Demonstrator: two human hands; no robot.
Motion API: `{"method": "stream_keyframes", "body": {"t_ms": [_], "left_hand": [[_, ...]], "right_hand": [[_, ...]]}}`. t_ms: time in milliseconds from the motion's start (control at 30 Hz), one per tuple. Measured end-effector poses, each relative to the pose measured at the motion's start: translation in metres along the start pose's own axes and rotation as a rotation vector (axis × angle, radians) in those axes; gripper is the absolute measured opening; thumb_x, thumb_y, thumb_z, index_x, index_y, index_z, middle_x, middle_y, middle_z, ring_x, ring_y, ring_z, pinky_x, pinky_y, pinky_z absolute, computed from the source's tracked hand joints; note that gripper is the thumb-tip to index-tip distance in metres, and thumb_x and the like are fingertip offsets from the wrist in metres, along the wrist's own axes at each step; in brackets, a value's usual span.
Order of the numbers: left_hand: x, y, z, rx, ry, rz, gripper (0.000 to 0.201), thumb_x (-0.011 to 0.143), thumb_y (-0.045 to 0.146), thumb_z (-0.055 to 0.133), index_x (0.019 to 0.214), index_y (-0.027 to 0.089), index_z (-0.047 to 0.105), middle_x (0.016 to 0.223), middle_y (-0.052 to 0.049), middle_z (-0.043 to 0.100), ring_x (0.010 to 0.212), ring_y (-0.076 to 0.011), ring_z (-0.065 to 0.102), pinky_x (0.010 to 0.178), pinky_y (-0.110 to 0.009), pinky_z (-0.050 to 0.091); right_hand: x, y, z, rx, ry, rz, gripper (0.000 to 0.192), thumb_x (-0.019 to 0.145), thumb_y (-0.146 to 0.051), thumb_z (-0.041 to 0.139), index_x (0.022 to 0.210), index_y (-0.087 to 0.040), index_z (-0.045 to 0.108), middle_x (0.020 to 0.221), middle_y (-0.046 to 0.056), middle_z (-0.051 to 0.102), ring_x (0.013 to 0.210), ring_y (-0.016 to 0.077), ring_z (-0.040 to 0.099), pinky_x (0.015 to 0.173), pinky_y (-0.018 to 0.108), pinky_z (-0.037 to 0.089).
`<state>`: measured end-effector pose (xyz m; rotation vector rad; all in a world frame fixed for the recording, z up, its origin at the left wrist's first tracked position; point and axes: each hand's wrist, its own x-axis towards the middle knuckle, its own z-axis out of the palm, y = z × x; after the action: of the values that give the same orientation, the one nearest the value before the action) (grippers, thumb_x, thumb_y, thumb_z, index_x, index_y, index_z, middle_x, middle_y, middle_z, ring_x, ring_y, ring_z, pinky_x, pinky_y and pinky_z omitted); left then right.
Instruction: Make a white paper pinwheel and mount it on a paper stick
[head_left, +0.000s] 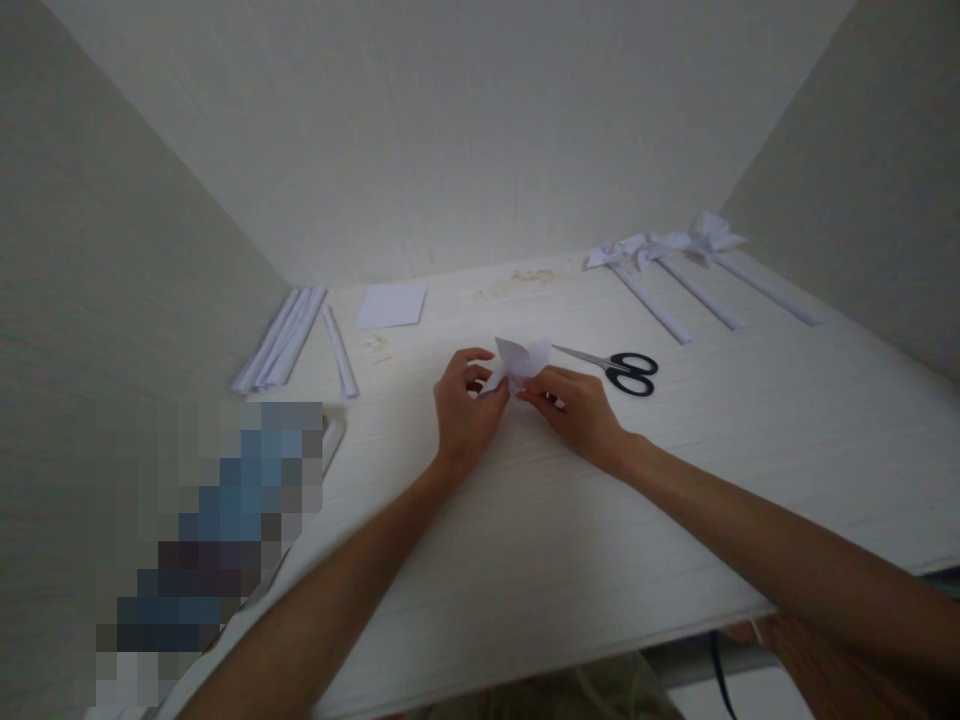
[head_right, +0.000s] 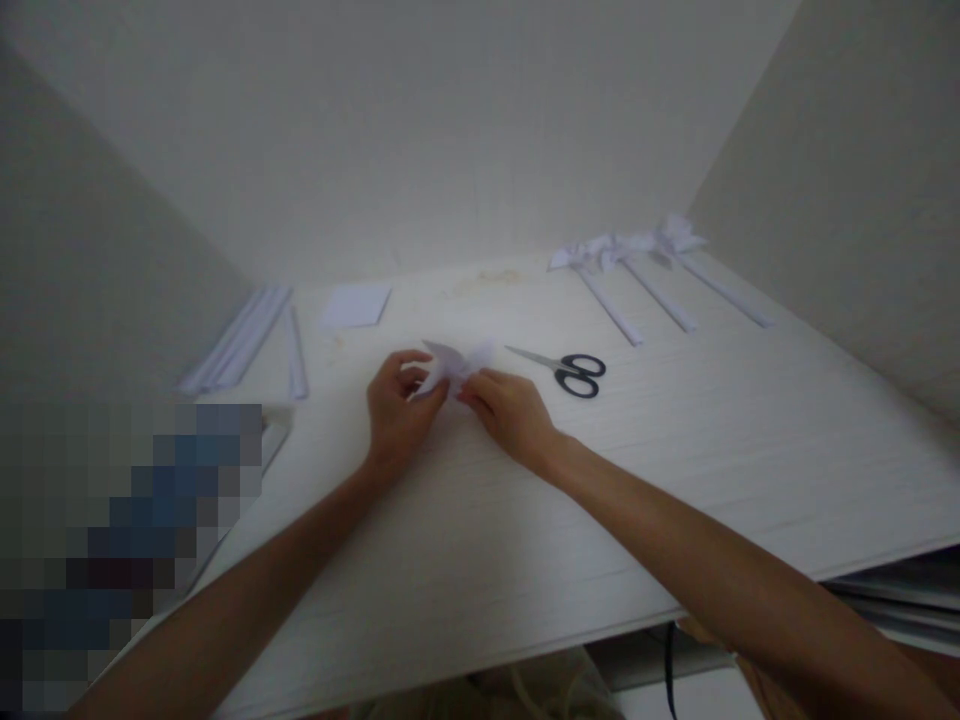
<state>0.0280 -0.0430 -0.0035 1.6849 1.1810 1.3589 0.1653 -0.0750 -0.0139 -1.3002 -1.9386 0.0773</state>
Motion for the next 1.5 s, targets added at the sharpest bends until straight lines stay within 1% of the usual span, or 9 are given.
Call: {"method": "stream_keyframes", "body": {"t_ms": [167, 300, 367, 500, 600, 767, 967, 1200, 1500], "left_hand": [[-0.002, 0.000, 0.000, -0.011, -0.023, 0.024, 0.027, 0.061, 0.015, 0.060, 0.085, 0.019, 0.050, 0.056, 0.005, 0.055, 0.051, -0.0090, 0.054, 0.047, -0.019, 0.040], [-0.004, -0.002, 0.000, -0.012, -0.025, 0.049, 0.026, 0.062, 0.015, 0.059, 0.086, 0.019, 0.050, 0.057, 0.005, 0.055, 0.052, -0.0090, 0.054, 0.050, -0.019, 0.042], [-0.004, -0.003, -0.001, -0.013, -0.018, 0.065, 0.026, 0.062, 0.015, 0.060, 0.086, 0.019, 0.050, 0.057, 0.005, 0.055, 0.053, -0.0090, 0.054, 0.050, -0.019, 0.042], [-0.005, -0.001, -0.002, -0.017, 0.005, 0.096, 0.025, 0.063, 0.015, 0.060, 0.085, 0.019, 0.050, 0.057, 0.006, 0.055, 0.053, -0.0086, 0.053, 0.051, -0.019, 0.042], [-0.005, 0.002, -0.002, -0.014, 0.019, 0.122, 0.023, 0.062, 0.015, 0.060, 0.083, 0.019, 0.050, 0.057, 0.006, 0.056, 0.053, -0.0085, 0.054, 0.053, -0.019, 0.042], [-0.004, 0.004, -0.002, -0.084, -0.009, 0.078, 0.026, 0.062, 0.014, 0.061, 0.085, 0.019, 0.050, 0.060, 0.005, 0.058, 0.055, -0.0091, 0.055, 0.055, -0.021, 0.044], [-0.002, 0.007, -0.002, -0.131, -0.014, -0.004, 0.028, 0.059, 0.011, 0.062, 0.083, 0.018, 0.050, 0.058, 0.005, 0.057, 0.051, -0.0082, 0.054, 0.050, -0.018, 0.043], [-0.001, 0.008, 0.000, -0.210, -0.022, -0.066, 0.029, 0.058, 0.011, 0.062, 0.083, 0.018, 0.048, 0.057, 0.006, 0.058, 0.050, -0.0083, 0.055, 0.046, -0.017, 0.042], [0.000, 0.010, 0.000, -0.241, -0.015, -0.086, 0.030, 0.057, 0.010, 0.063, 0.082, 0.018, 0.049, 0.056, 0.006, 0.058, 0.049, -0.0082, 0.056, 0.046, -0.017, 0.042]], "right_hand": [[-0.001, -0.001, 0.000, -0.005, -0.032, -0.040, 0.031, 0.080, -0.037, 0.049, 0.057, -0.017, 0.054, 0.053, 0.000, 0.055, 0.044, 0.0079, 0.044, 0.046, 0.020, 0.031], [-0.002, -0.004, -0.001, -0.011, 0.040, -0.065, 0.031, 0.080, -0.037, 0.049, 0.058, -0.017, 0.055, 0.053, 0.000, 0.056, 0.044, 0.0081, 0.044, 0.045, 0.020, 0.032], [-0.002, -0.004, -0.001, -0.001, 0.061, -0.078, 0.026, 0.079, -0.034, 0.051, 0.062, -0.016, 0.058, 0.054, 0.001, 0.057, 0.046, 0.0086, 0.046, 0.046, 0.020, 0.034], [-0.002, -0.004, -0.001, 0.038, 0.027, -0.160, 0.016, 0.081, -0.025, 0.050, 0.075, -0.016, 0.063, 0.063, 0.003, 0.061, 0.054, 0.0109, 0.054, 0.052, 0.021, 0.041], [-0.002, -0.004, 0.000, 0.110, 0.030, -0.190, 0.014, 0.080, -0.022, 0.050, 0.076, -0.017, 0.063, 0.073, 0.005, 0.064, 0.064, 0.0117, 0.058, 0.059, 0.021, 0.046], [-0.004, -0.006, -0.001, 0.114, 0.038, -0.259, 0.014, 0.080, -0.017, 0.048, 0.082, -0.015, 0.062, 0.080, 0.007, 0.065, 0.073, 0.0130, 0.060, 0.066, 0.022, 0.049], [-0.003, -0.006, 0.000, 0.001, 0.040, -0.337, 0.018, 0.082, -0.015, 0.045, 0.079, -0.013, 0.063, 0.076, 0.007, 0.066, 0.068, 0.0137, 0.061, 0.059, 0.022, 0.050], [-0.002, -0.006, -0.001, -0.038, 0.097, -0.361, 0.019, 0.083, -0.017, 0.044, 0.078, -0.015, 0.062, 0.074, 0.006, 0.066, 0.064, 0.0137, 0.061, 0.056, 0.022, 0.050], [-0.001, -0.008, -0.001, -0.035, 0.118, -0.359, 0.020, 0.082, -0.015, 0.044, 0.076, -0.012, 0.063, 0.073, 0.008, 0.067, 0.063, 0.0148, 0.062, 0.054, 0.023, 0.051]]}}
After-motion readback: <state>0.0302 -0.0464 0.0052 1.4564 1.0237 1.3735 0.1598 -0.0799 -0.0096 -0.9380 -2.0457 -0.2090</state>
